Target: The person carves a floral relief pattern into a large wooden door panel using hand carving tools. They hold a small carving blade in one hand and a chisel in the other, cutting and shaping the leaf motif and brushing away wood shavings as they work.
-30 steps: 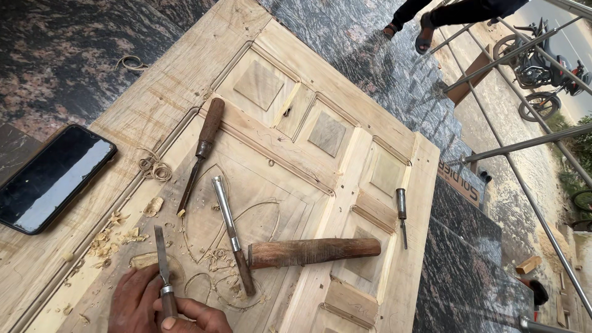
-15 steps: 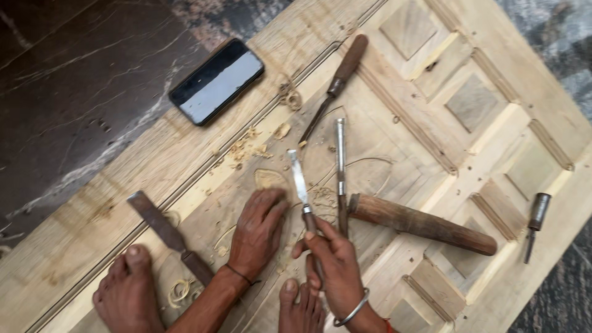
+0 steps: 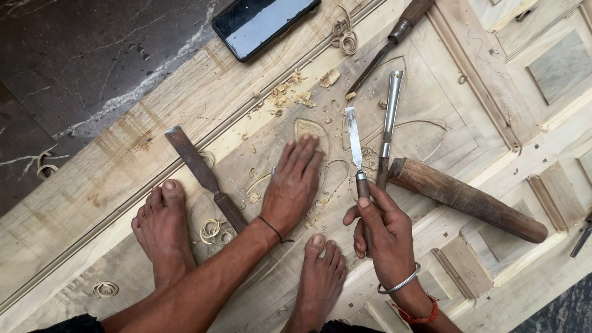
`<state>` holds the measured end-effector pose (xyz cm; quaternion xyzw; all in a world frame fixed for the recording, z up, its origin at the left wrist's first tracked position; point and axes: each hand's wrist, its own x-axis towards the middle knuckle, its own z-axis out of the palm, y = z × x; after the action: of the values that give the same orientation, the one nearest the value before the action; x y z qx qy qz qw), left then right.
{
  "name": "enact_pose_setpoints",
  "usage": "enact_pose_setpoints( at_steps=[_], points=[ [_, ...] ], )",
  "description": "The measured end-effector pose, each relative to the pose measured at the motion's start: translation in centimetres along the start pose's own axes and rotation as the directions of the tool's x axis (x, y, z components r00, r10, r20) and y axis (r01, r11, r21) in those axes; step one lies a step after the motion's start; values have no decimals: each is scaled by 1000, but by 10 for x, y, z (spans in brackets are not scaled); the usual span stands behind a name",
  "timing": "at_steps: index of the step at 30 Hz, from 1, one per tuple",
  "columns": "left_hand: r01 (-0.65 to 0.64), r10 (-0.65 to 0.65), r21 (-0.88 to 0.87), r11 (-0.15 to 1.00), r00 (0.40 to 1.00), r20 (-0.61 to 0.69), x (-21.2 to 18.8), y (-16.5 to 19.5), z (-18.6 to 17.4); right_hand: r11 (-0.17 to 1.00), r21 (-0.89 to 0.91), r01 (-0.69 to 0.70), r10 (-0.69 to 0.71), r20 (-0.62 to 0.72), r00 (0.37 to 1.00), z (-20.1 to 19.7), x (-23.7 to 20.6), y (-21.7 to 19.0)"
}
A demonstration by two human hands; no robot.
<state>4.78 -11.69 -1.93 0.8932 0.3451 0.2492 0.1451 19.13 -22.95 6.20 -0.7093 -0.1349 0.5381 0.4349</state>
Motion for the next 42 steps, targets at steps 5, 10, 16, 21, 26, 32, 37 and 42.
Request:
enact_pose_setpoints(
  at_steps=[5, 10, 16, 21, 26, 32, 37, 42],
  points=[
    [132, -56, -470, 873, 984, 171, -7, 23, -6, 997, -81, -11, 12, 21, 1000, -1, -5, 5],
    [706, -465, -572, 417, 707, 533, 2, 16, 6, 984, -135, -120, 127, 46, 991, -3, -22, 17],
    [797, -406, -587, -140, 495, 769, -1, 6, 34, 967, 26, -252, 248, 109, 963, 5, -30, 24],
    [750, -335, -615, -243, 530, 779, -14, 1, 52, 938, 50, -343, 333, 139, 932, 0, -30, 11],
    [738, -280, -612, -284, 547, 789, -19, -6, 58, 927, 28, -374, 363, 190, 912, 1, -29, -6],
    [746, -216, -586, -316, 545, 810, -19, -10, 61, 922, -15, -386, 384, 154, 911, 7, -33, -15],
    [751, -227, -579, -319, 532, 815, -17, -10, 61, 932, -48, -358, 361, 149, 920, 7, -31, -16],
    [750, -225, -586, -307, 541, 810, -15, -6, 56, 918, -72, -389, 396, 120, 911, 7, -30, -21]
  ],
)
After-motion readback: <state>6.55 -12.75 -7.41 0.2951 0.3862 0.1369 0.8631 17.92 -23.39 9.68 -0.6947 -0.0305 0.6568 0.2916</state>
